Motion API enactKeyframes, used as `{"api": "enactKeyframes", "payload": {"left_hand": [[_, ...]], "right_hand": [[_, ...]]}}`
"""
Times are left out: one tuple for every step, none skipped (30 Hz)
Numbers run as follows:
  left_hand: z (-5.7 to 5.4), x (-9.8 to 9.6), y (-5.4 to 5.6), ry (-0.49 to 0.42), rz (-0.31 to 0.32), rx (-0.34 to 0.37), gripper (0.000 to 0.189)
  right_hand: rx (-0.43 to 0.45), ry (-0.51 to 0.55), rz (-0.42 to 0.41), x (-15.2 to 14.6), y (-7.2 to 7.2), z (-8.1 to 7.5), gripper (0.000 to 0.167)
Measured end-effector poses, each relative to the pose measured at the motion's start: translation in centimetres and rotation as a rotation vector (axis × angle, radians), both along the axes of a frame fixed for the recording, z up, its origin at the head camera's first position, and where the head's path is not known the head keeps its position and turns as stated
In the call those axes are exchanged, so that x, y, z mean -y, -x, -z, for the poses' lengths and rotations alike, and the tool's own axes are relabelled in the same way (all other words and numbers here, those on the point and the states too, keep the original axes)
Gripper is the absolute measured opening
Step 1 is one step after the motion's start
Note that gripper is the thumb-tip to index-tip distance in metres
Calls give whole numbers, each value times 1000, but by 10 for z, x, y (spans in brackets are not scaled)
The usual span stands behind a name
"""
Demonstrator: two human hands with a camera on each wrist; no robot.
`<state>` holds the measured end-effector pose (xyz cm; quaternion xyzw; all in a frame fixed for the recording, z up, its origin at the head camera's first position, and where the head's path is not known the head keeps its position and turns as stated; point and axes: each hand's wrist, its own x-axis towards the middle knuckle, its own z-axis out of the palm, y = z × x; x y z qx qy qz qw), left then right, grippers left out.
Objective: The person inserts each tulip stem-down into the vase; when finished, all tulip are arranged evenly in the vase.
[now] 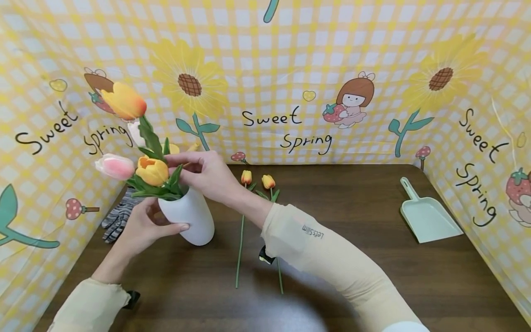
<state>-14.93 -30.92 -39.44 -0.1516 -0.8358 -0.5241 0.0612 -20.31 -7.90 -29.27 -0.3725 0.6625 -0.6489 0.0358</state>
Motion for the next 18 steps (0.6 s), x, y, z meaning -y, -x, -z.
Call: {"api": "enactKeyframes", "payload": {"left_hand": [[0,0,0,2,-1,-3,81],[0,-1,0,2,0,-8,81],[0,-1,1,0,4,-14,82],[0,-1,1,-5,10,-18,82],[1,-1,1,-10,17,-22,83],[1,-1,2,-15,24,-25,83],[1,-1,2,-20,29,-27,83],[1,-1,3,-24,34,-29,84],[2,-1,3,-28,37,-30,83],[2,-1,4,-29,38,-33,83],[2,0,4,-26,38,-37,84],[2,0,4,-24,36,-40,84],[2,0,4,-21,35,-44,83],[3,1,4,-17,35,-49,83],[3,1,5,-16,36,-54,83],[3,1,5,-19,39,-56,84],[3,1,5,-26,44,-56,85],[3,1,5,-32,46,-56,85]], "right_hand": [[0,-8,6,0,0,1,29],[6,-13,11,1,0,1,28],[20,-13,13,1,0,2,27],[33,-6,12,1,0,3,27],[47,3,9,1,0,4,26],[57,10,8,1,0,4,26],[65,17,7,1,1,5,25],[73,24,5,1,1,5,25],[77,29,4,0,1,5,24],[78,30,6,-1,1,5,24],[76,28,10,-1,1,5,24],[80,31,11,-2,1,5,24],[89,37,9,-3,1,5,24],[101,45,5,-4,0,5,25],[120,57,-3,-5,0,5,25],[142,73,-14,-6,-1,5,26],[164,90,-26,-7,-1,5,26],[190,109,-40,-9,-1,5,27]]}}
